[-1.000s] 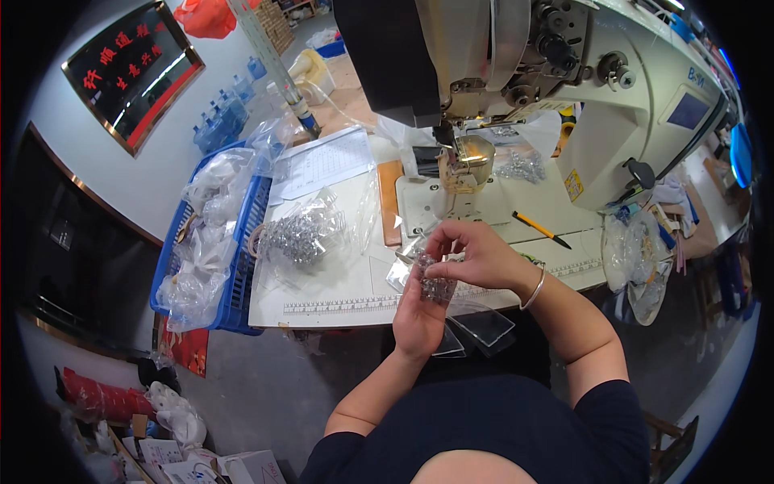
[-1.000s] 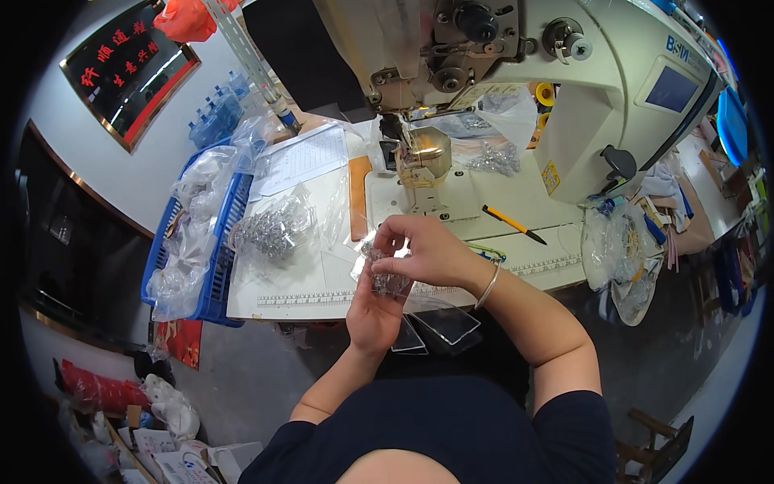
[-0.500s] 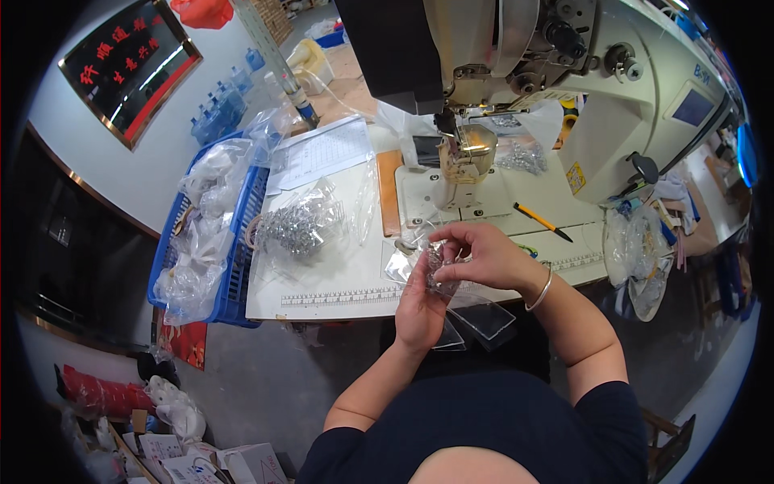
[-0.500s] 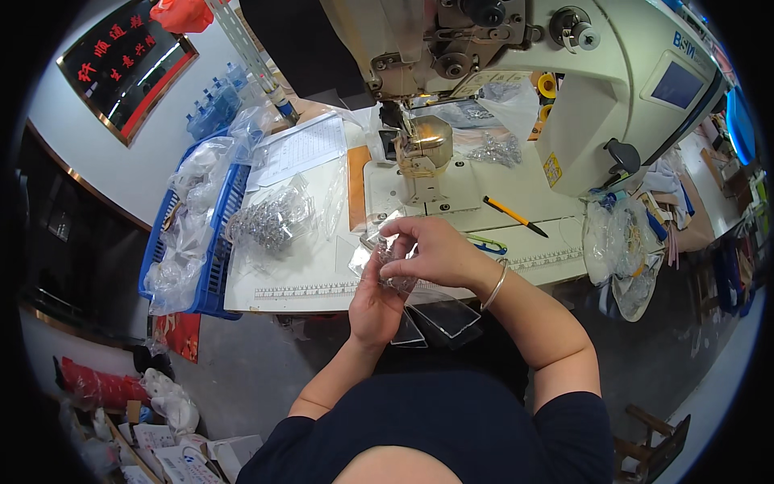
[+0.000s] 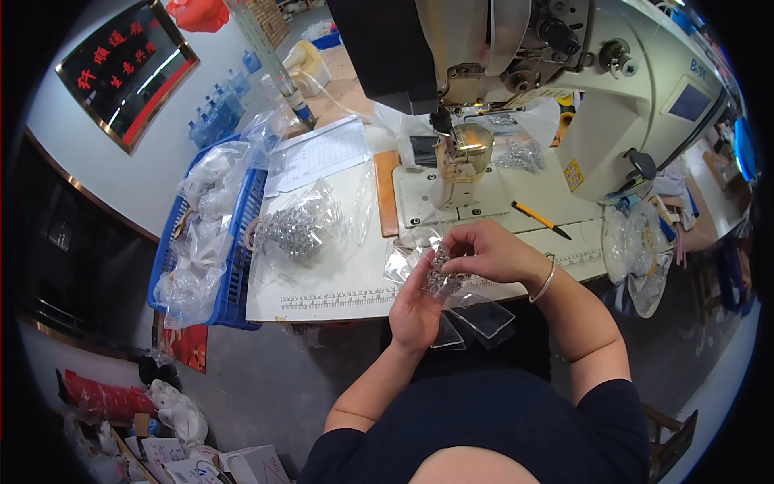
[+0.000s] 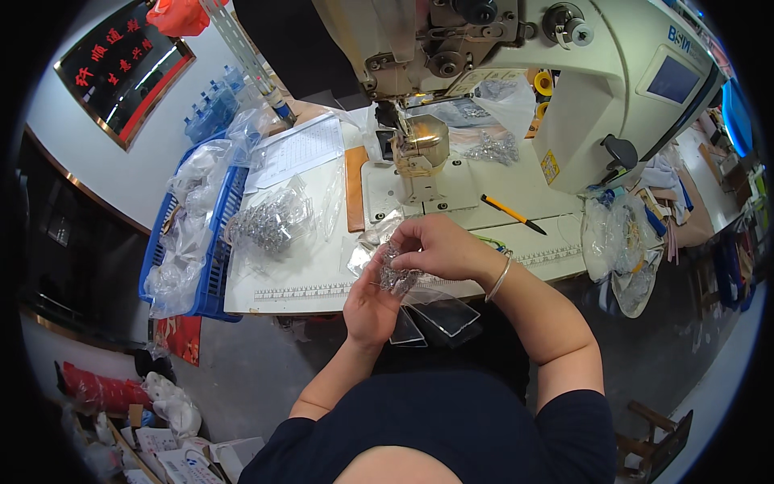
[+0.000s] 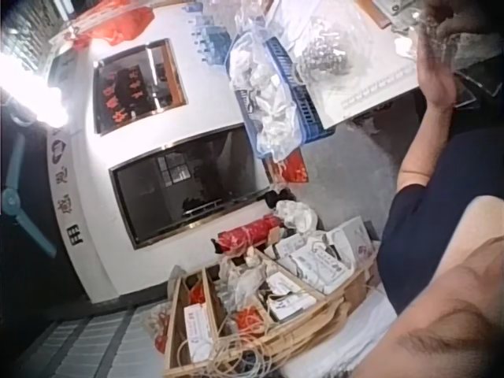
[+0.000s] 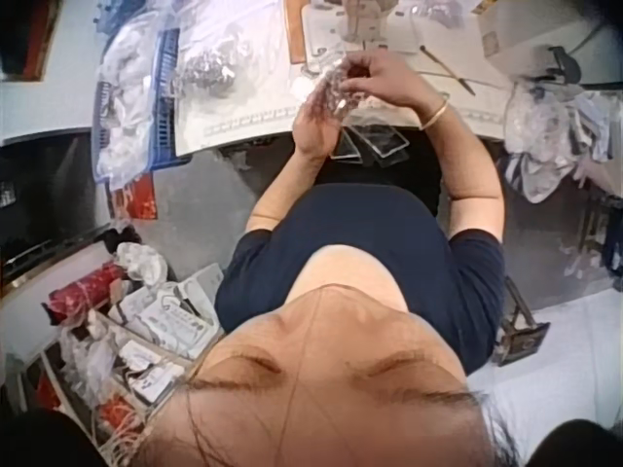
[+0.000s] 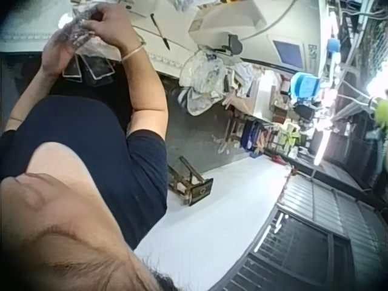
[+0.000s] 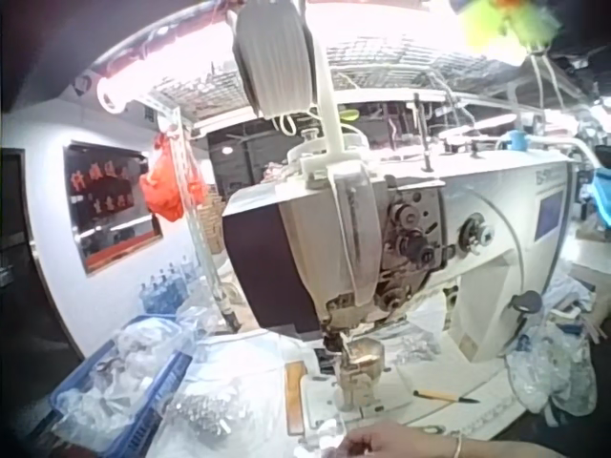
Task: The person repeatedly places small clear plastic bags containing silver decorations under a sewing machine needle, stitches them, and then removes them. A coworker is visible nearby, also handling similar items.
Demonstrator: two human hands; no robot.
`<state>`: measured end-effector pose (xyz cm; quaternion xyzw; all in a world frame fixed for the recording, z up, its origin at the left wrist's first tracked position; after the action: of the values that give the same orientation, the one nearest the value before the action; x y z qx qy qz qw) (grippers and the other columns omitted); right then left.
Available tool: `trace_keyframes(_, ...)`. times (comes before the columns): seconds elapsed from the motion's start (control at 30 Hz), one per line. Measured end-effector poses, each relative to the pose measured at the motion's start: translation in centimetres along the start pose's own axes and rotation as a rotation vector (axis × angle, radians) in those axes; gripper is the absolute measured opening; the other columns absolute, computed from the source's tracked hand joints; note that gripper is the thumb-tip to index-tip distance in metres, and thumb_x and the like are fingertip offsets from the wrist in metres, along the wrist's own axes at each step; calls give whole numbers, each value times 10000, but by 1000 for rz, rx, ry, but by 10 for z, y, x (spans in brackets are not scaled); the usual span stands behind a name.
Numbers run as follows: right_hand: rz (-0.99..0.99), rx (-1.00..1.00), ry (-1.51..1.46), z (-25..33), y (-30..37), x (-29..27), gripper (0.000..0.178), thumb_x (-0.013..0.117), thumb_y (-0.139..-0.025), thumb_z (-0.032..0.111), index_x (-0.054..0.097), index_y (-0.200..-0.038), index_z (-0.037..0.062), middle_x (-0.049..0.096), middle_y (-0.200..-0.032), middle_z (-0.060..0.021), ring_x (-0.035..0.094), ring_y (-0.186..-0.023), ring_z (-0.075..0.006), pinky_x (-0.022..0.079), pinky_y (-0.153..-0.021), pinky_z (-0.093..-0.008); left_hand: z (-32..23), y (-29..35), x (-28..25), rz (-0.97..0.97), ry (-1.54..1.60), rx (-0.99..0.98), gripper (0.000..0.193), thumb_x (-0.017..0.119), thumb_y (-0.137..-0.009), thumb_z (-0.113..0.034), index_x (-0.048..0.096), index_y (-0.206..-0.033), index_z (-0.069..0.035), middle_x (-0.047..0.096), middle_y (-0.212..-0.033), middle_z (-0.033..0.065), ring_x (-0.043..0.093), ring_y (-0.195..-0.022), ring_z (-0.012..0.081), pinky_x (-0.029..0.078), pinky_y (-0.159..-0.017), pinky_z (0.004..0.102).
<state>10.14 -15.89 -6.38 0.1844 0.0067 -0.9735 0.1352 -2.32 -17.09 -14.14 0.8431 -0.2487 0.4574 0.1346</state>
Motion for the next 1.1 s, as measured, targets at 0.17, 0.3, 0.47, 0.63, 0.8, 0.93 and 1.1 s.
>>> trace_keyframes(0.17, 12, -5, -28, -2, -1, 0, 190, 703, -745, 84, 614, -890, 1, 626, -752, -30, 544, -708, -86, 451, -687, -246, -4, 2, 4, 8, -43, 2, 467, 286, -962, -220, 310, -1368, 9, 375, -1376, 152, 406, -1246, 265, 324, -1047, 432)
trace_keyframes(0.3, 31, -34, 14, -4, -4, -1, 219, 723, -715, 148, 640, -862, 8, 644, -760, -49, 581, -727, -115, 459, -694, -256, -6, 3, 5, 9, -80, 20, 471, 287, -961, -223, 307, -1368, 14, 375, -1373, 160, 407, -1245, 266, 323, -1049, 435)
trace_keyframes(0.47, 59, -37, -70, -7, -3, -1, 234, 726, -708, 158, 658, -883, 17, 638, -752, -42, 579, -726, -112, 454, -704, -249, -3, 1, 0, 17, -87, 10, 505, 295, -965, -253, 274, -1375, 42, 351, -1387, 179, 383, -1266, 258, 308, -1056, 402)
trace_keyframes(0.63, 3, 38, 12, -3, -2, -1, 185, 717, -729, 109, 639, -862, 8, 629, -756, -9, 545, -736, -79, 441, -724, -242, -6, 0, 12, 90, -86, 37, 500, 297, -969, -249, 275, -1369, 49, 326, -1406, 181, 365, -1280, 268, 298, -1063, 409)
trace_keyframes(0.8, -16, 44, -14, -7, -2, 0, 200, 715, -731, 115, 644, -879, 0, 642, -770, -31, 564, -746, -91, 448, -733, -250, -6, 0, 12, 56, -75, 18, 492, 290, -969, -232, 266, -1377, 42, 313, -1417, 176, 357, -1285, 272, 291, -1067, 411)
trace_keyframes(0.93, -30, 11, -16, -11, -3, -1, 219, 717, -717, 129, 648, -875, -6, 654, -765, -65, 590, -717, -115, 466, -699, -263, -2, 1, 9, 58, -34, -1, 489, 297, -966, -229, 273, -1379, 33, 312, -1420, 170, 356, -1286, 269, 284, -1070, 412)
trace_keyframes(1.1, -59, 20, 11, -8, -2, 0, 224, 716, -711, 139, 647, -863, -10, 656, -752, -80, 600, -688, -125, 476, -666, -266, -2, 2, 7, 71, -17, 19, 454, 267, -971, -199, 302, -1370, 14, 321, -1417, 153, 355, -1283, 268, 280, -1072, 425)
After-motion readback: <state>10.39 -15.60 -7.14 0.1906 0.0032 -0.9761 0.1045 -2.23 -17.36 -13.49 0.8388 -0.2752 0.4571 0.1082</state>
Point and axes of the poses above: each hand's wrist, its own y-axis away from the middle knuckle, its own x-axis out of the palm, z = x × y, the point moved 6 cm from there along -y, towards the middle knuckle
